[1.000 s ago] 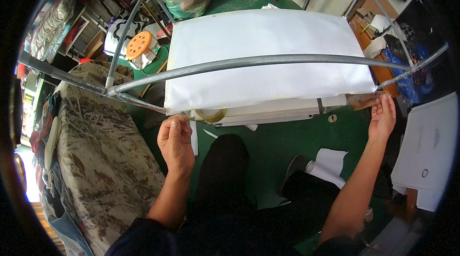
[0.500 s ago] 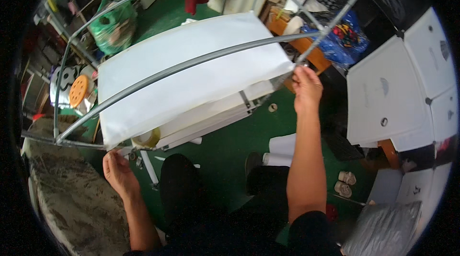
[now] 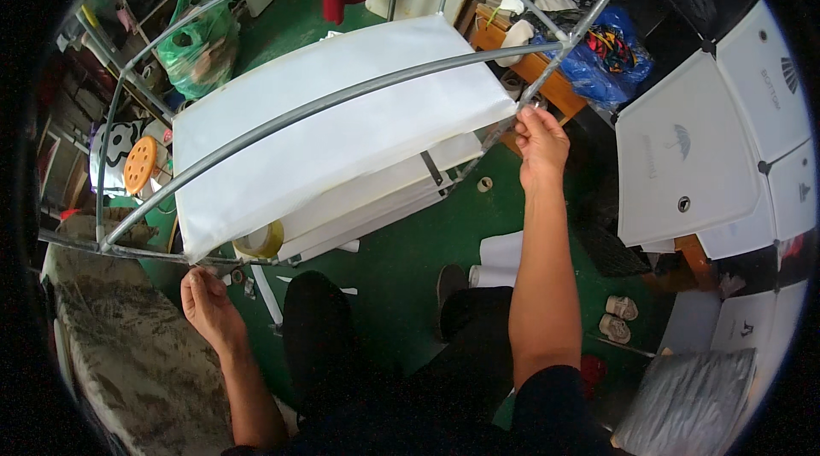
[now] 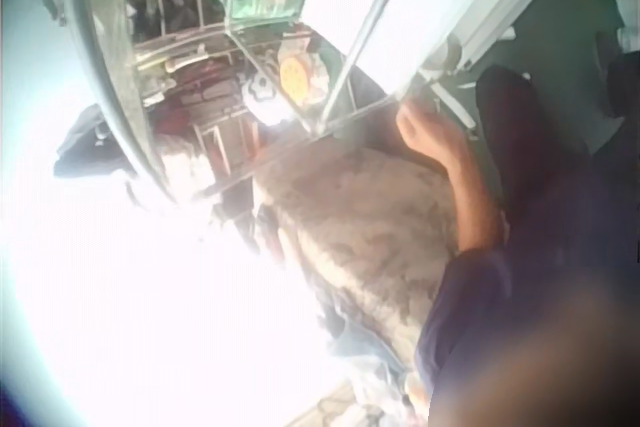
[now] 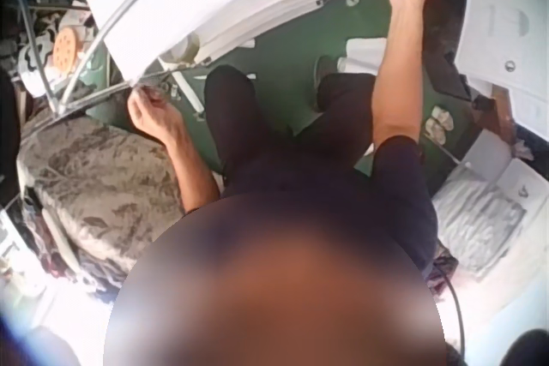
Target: The person assembles a metal frame by attaching white panels and securing them with tape. They handle the panels and frame, apply tape to joints, and adjust components to fit together.
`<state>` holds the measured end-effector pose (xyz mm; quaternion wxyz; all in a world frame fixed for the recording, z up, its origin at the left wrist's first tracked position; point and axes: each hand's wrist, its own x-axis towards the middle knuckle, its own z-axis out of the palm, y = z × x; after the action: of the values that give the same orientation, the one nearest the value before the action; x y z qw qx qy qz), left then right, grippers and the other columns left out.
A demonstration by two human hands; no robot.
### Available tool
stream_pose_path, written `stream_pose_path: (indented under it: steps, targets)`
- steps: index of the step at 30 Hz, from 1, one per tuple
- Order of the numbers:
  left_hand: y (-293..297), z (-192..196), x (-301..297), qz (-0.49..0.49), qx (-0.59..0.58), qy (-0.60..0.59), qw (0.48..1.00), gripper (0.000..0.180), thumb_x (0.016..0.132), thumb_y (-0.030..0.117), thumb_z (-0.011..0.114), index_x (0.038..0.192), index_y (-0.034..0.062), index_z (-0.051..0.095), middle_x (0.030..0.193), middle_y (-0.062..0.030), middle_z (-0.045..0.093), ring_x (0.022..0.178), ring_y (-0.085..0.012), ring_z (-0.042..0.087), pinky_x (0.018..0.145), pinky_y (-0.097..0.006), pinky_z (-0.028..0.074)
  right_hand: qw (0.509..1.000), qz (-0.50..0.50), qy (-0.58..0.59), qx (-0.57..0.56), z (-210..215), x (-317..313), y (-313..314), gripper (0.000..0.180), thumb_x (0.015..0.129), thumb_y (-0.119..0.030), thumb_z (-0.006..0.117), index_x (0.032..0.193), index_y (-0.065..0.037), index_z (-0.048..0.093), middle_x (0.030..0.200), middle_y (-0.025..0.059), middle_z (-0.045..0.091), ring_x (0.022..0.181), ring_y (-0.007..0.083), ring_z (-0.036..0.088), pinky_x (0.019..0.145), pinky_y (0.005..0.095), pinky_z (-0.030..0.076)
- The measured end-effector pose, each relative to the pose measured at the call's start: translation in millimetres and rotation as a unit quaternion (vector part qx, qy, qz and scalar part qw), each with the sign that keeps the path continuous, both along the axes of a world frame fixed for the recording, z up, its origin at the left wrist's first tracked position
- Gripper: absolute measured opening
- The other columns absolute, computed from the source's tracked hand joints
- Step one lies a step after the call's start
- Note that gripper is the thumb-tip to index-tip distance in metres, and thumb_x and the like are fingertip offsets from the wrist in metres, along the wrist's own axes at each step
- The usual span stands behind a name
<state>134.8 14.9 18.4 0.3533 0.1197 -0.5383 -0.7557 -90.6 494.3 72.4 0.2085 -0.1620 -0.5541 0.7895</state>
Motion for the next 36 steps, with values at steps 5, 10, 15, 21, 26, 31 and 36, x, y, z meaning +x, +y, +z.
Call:
stream_pose_path:
  steps: [5,10,15,21,26,31,36]
  targets:
    - [18,32,7,0.022,-0.062,-0.040,0.997,0.009,0.097,0.007,0.060,0.092,-0.0002,0.063,0.091,-0.0056,0.061,0.073,-0.0091,0.048,0.065,-0.023,0.039,0.998,0.035,-0.024,0.046,-31,8,39,0.027,0.092,-0.015,0.074,0.116,-0.006,0.068,0.094,0.0026,0.071,0.076,0.0087,0.062,0.058,0.0187,0.042]
    - [32,62,4,-0.051,-0.163,-0.014,0.985,0.005,0.090,-0.004,0.066,0.095,-0.0021,0.067,0.096,-0.0072,0.065,0.082,-0.0113,0.056,0.072,-0.023,0.045,0.986,0.010,-0.154,0.063,-65,27,70,0.025,0.095,-0.014,0.070,0.120,-0.013,0.069,0.102,-0.0005,0.071,0.081,0.0094,0.064,0.067,0.0232,0.048]
    - [45,81,-3,-0.100,-0.210,-0.033,0.972,0.005,0.090,-0.002,0.069,0.095,-0.0024,0.067,0.094,-0.0075,0.065,0.082,-0.0114,0.058,0.073,-0.023,0.047,0.980,0.003,-0.199,0.018,-92,33,93,0.022,0.094,-0.011,0.071,0.116,-0.015,0.070,0.099,-0.0013,0.070,0.081,0.0100,0.064,0.067,0.0241,0.049]
    - [47,77,-6,-0.110,-0.060,-0.099,0.987,0.007,0.092,0.003,0.071,0.098,-0.0005,0.069,0.090,-0.0037,0.068,0.079,-0.0080,0.058,0.071,-0.021,0.046,0.987,-0.001,-0.163,0.000,-86,30,86,0.020,0.092,-0.006,0.071,0.111,-0.014,0.068,0.093,-0.0018,0.068,0.078,0.0088,0.063,0.067,0.0222,0.048]
    - [33,59,-4,-0.093,-0.001,-0.106,0.990,0.010,0.093,0.008,0.071,0.099,0.0003,0.069,0.087,-0.0038,0.070,0.073,-0.0058,0.055,0.067,-0.021,0.043,0.998,0.034,-0.048,0.002,-66,19,84,0.021,0.092,-0.002,0.069,0.112,-0.009,0.066,0.090,-0.0013,0.066,0.074,0.0074,0.060,0.064,0.0218,0.047]
    - [17,44,3,-0.067,0.053,-0.124,0.989,0.008,0.095,0.009,0.067,0.095,0.0009,0.068,0.084,-0.0046,0.067,0.065,-0.0061,0.048,0.063,-0.021,0.039,0.998,0.058,0.029,-0.022,-36,13,59,0.021,0.093,-0.002,0.069,0.113,-0.005,0.065,0.094,0.0010,0.068,0.076,0.0077,0.059,0.066,0.0218,0.047]
    - [4,31,5,-0.040,0.096,-0.108,0.989,0.011,0.095,0.012,0.069,0.094,0.0014,0.071,0.082,-0.0040,0.068,0.066,-0.0060,0.049,0.063,-0.022,0.038,0.998,0.038,0.050,-0.019,-14,10,35,0.025,0.093,-0.004,0.070,0.117,-0.004,0.065,0.094,0.0013,0.067,0.076,0.0078,0.057,0.065,0.0218,0.045]
